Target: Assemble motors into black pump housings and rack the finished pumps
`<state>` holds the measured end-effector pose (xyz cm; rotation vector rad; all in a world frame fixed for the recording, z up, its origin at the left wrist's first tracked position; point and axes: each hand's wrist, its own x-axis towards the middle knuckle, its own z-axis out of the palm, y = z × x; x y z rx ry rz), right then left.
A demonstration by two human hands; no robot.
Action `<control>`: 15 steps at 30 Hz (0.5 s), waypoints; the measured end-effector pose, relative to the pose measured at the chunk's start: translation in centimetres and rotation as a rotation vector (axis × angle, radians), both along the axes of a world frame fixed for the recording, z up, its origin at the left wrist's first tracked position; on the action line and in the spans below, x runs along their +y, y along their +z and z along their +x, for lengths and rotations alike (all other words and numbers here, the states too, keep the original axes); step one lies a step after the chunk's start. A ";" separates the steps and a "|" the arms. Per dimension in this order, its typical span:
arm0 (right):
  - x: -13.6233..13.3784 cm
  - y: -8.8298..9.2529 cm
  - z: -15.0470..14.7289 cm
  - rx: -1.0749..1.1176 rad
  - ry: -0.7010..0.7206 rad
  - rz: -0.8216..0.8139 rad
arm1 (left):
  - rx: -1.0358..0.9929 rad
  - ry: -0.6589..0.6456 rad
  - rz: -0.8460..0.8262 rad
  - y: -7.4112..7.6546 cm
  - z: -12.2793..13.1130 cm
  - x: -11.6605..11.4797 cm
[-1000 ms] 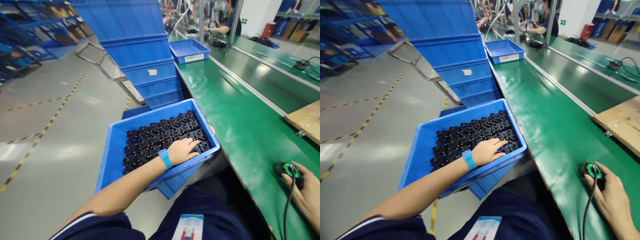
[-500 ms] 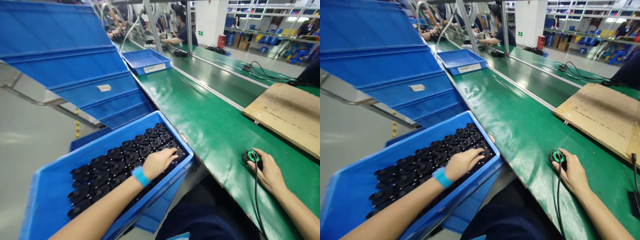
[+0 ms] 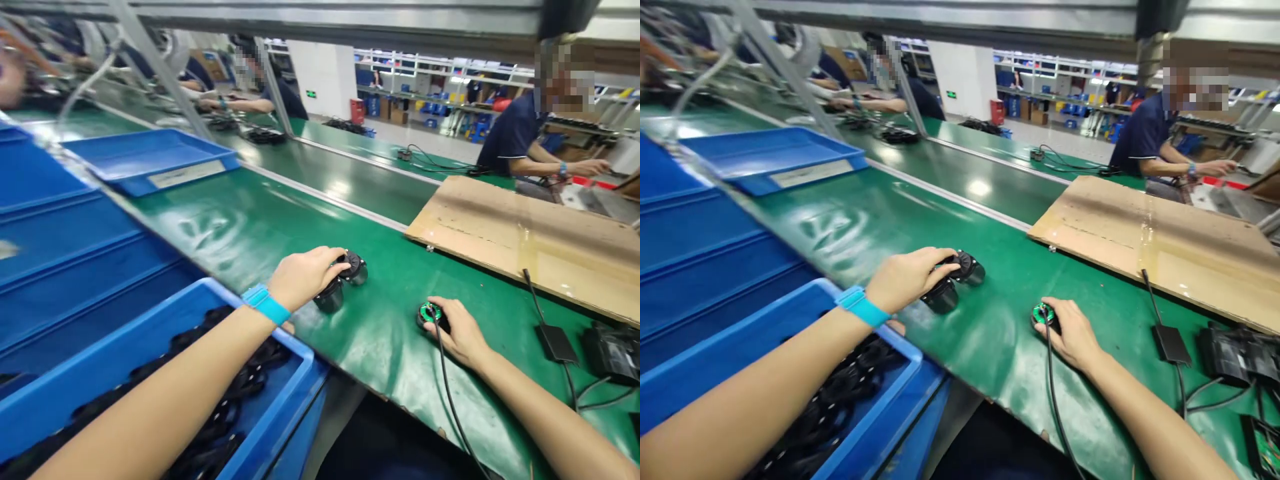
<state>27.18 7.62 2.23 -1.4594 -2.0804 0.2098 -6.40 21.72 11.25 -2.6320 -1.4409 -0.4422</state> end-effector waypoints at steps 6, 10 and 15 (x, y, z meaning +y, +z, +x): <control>0.1 0.4 -0.1 0.074 0.037 -0.022 | -0.037 -0.057 -0.070 -0.9 2.3 2.3; 0.1 0.7 -0.1 0.114 0.048 -0.034 | -0.059 -0.169 -0.117 -1.4 -0.4 1.0; 0.2 1.0 0.2 0.148 0.071 -0.030 | -0.006 -0.205 -0.136 -1.9 -2.7 -0.5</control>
